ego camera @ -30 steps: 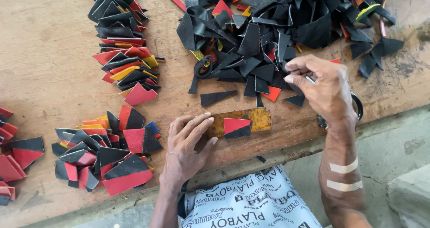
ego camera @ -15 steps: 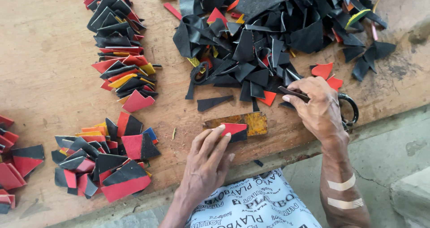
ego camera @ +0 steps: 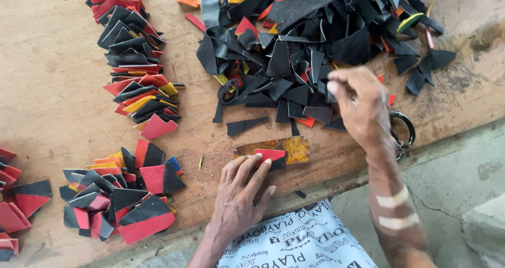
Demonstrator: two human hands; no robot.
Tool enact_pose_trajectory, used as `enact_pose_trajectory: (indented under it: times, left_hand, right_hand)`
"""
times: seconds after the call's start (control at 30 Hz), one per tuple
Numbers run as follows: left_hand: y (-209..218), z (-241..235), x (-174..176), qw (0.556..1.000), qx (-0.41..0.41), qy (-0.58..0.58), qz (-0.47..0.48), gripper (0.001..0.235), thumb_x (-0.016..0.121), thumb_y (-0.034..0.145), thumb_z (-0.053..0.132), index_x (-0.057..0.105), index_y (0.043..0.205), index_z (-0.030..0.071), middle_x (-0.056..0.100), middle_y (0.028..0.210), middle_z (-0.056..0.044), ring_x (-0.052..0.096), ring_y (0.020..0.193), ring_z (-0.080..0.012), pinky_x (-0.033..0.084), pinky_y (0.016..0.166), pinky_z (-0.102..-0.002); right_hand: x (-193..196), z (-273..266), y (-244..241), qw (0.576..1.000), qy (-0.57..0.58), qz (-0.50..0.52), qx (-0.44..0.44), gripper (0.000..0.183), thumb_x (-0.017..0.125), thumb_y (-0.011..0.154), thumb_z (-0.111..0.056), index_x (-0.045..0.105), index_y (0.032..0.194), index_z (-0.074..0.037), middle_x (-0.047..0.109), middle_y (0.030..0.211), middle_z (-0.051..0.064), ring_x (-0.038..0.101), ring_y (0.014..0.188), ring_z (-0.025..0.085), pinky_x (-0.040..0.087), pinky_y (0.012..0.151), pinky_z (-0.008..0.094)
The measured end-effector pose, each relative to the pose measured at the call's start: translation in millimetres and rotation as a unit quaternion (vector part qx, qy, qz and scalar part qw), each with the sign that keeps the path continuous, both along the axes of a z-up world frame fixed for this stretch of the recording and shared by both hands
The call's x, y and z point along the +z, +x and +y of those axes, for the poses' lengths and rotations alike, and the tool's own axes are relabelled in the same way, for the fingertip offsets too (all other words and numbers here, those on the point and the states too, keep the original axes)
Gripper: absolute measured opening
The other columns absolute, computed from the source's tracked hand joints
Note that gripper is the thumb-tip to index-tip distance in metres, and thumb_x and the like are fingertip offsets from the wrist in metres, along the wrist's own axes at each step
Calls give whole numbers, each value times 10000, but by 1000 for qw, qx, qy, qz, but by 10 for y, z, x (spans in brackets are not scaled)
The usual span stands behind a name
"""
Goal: The person assembles small triangular rubber pieces by hand, aligning and stacking them on a wooden workbench. They occasionally use shears to trim edges and place finished units into a growing pile.
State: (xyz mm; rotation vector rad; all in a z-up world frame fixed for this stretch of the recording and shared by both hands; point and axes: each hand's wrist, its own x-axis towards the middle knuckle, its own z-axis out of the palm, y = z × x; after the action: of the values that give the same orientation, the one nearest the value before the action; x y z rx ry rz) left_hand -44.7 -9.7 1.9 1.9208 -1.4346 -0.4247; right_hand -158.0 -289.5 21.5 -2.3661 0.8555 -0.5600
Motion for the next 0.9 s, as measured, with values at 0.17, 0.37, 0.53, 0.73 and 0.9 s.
enact_pose_trajectory:
  times: [0.17, 0.37, 0.53, 0.73, 0.9]
  left_hand:
    - [-14, -21, 5, 1000, 2, -9, -20, 516, 752, 871, 205, 629, 1339, 27, 568, 1378, -149, 509, 1274, -335, 411, 1096, -493]
    - [-15, 5, -21, 1000, -2, -1, -23, 479, 706, 933, 221, 621, 1365, 32, 586, 1378, -140, 518, 1287, -324, 397, 1122, -498]
    - [-30, -7, -24, 999, -9, -1, -38, 498, 697, 950, 244, 600, 1383, 20, 574, 1376, -155, 511, 1288, -336, 389, 1124, -506]
    - [-56, 2, -42, 999, 1, -6, -54, 474, 705, 955, 229, 609, 1373, 28, 571, 1384, -153, 511, 1289, -327, 394, 1134, -504]
    - [-58, -6, -50, 999, 3, -7, -51, 459, 711, 955, 219, 623, 1360, 22, 570, 1367, -152, 520, 1274, -324, 405, 1121, -504]
  right_hand:
    - [-177, -128, 325, 992, -97, -68, 49, 443, 799, 789, 14, 632, 1199, 31, 604, 949, 198, 587, 752, 228, 511, 645, 327]
    - [100, -182, 273, 989, 107, -37, -96, 157, 753, 1061, 0, 605, 1101, -34, 684, 949, 19, 677, 796, 108, 548, 652, 249]
    - [216, 110, 122, 935, 351, -11, 50, 186, 728, 895, -10, 665, 1066, -46, 726, 888, 17, 704, 808, 72, 604, 726, 225]
    - [63, 440, 287, 875, 471, 90, 60, 185, 738, 847, -35, 692, 1026, -30, 743, 859, 25, 709, 771, 77, 590, 690, 238]
    - [148, 503, 349, 918, 342, 177, 96, 138, 757, 851, -102, 752, 976, -43, 776, 776, 33, 710, 681, 93, 559, 628, 261]
